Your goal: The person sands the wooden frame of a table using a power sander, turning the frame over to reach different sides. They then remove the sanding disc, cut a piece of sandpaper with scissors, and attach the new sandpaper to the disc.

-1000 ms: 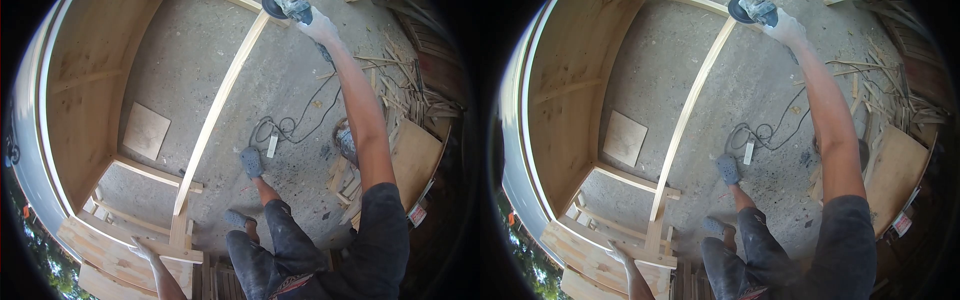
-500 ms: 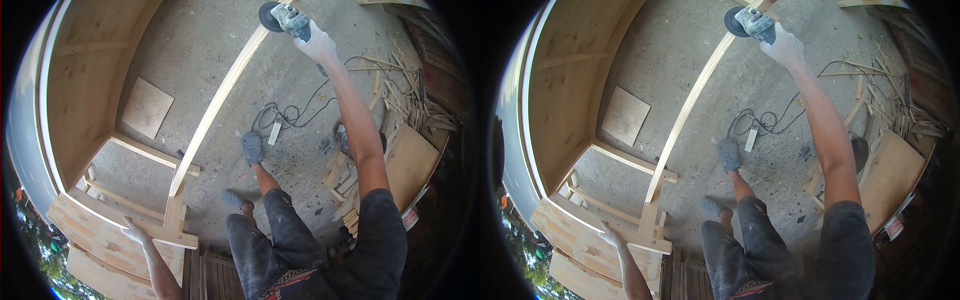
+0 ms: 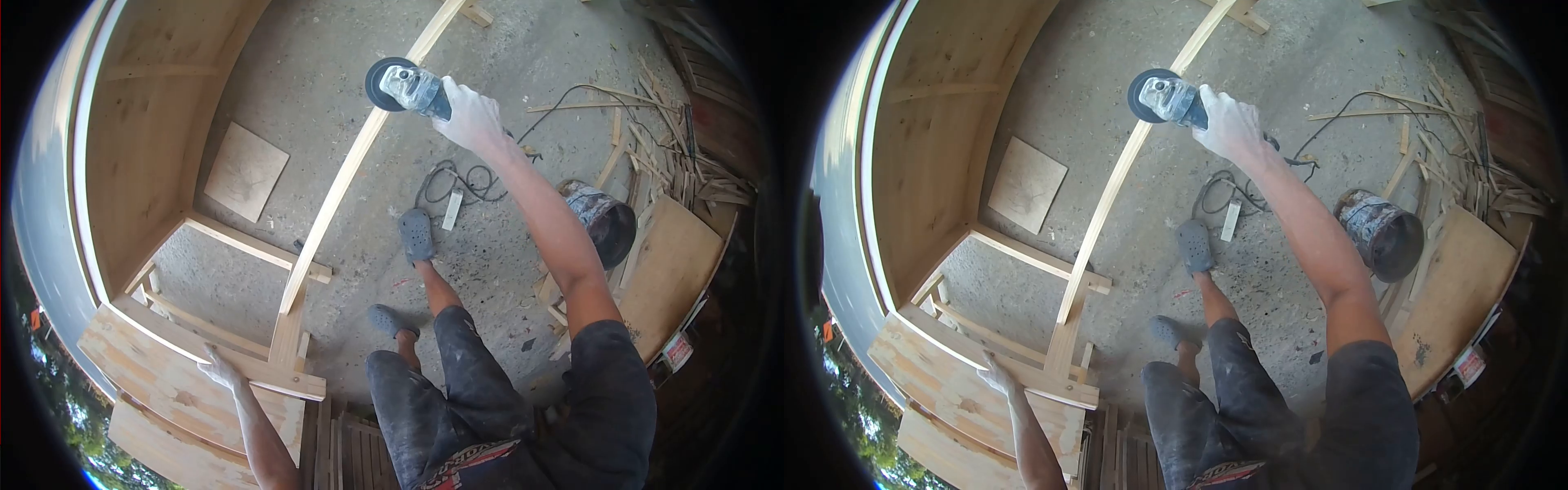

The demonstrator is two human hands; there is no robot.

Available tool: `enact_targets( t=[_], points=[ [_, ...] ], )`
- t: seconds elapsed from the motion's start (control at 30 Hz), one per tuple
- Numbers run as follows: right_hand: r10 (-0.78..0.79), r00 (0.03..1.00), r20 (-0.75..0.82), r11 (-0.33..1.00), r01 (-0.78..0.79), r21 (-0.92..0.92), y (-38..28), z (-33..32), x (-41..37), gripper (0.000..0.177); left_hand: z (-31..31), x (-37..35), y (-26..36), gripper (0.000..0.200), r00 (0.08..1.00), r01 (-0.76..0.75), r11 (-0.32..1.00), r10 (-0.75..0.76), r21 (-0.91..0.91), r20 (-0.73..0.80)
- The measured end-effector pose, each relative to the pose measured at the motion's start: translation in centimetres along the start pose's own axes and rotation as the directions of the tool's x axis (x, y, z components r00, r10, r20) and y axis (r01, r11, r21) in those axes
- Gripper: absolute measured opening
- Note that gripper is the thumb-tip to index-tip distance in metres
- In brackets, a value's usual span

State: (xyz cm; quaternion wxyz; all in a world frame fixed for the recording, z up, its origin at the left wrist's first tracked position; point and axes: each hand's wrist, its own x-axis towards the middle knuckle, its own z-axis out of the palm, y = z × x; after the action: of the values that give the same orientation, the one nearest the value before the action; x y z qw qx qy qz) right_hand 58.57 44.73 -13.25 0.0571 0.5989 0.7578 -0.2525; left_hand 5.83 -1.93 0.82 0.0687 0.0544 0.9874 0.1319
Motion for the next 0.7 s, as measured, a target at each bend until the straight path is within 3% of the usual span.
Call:
enact_targets(
  t=[0.17, 0.33, 0.5, 0.57, 0.7],
  points=[
    [0.085, 0.983, -0.163, 0.996, -0.087, -0.011, 6.9, -4.0, 6.9, 0.055, 0.1, -0.4, 0.8, 0.072, 0.998, 0.038, 0.997, -0.035, 0.062, -0.047],
    [0.168, 0.959, -0.228, 0.984, -0.178, -0.023, 10.3, -5.5, 11.0, 0.06, 0.2, -0.3, 0.7, 0.073, 0.995, 0.077, 0.994, -0.072, 0.081, -0.069],
    [0.22, 0.964, -0.15, 0.975, -0.22, 0.019, 5.4, -2.9, 6.9, 0.064, 0.2, -1.0, 1.8, 0.074, 0.993, 0.099, 0.99, -0.092, 0.101, -0.077],
    [0.215, 0.971, -0.105, 0.976, -0.211, 0.043, 2.5, -1.4, 3.3, 0.057, 0.1, -1.0, 1.9, 0.074, 0.99, 0.119, 0.986, -0.11, 0.118, -0.086],
    [0.104, 0.992, -0.065, 0.995, -0.104, 0.012, -3.0, 2.7, -3.4, 0.054, -0.1, -1.0, 1.7, 0.073, 0.995, 0.083, 0.994, -0.078, 0.077, -0.069]
  ],
)
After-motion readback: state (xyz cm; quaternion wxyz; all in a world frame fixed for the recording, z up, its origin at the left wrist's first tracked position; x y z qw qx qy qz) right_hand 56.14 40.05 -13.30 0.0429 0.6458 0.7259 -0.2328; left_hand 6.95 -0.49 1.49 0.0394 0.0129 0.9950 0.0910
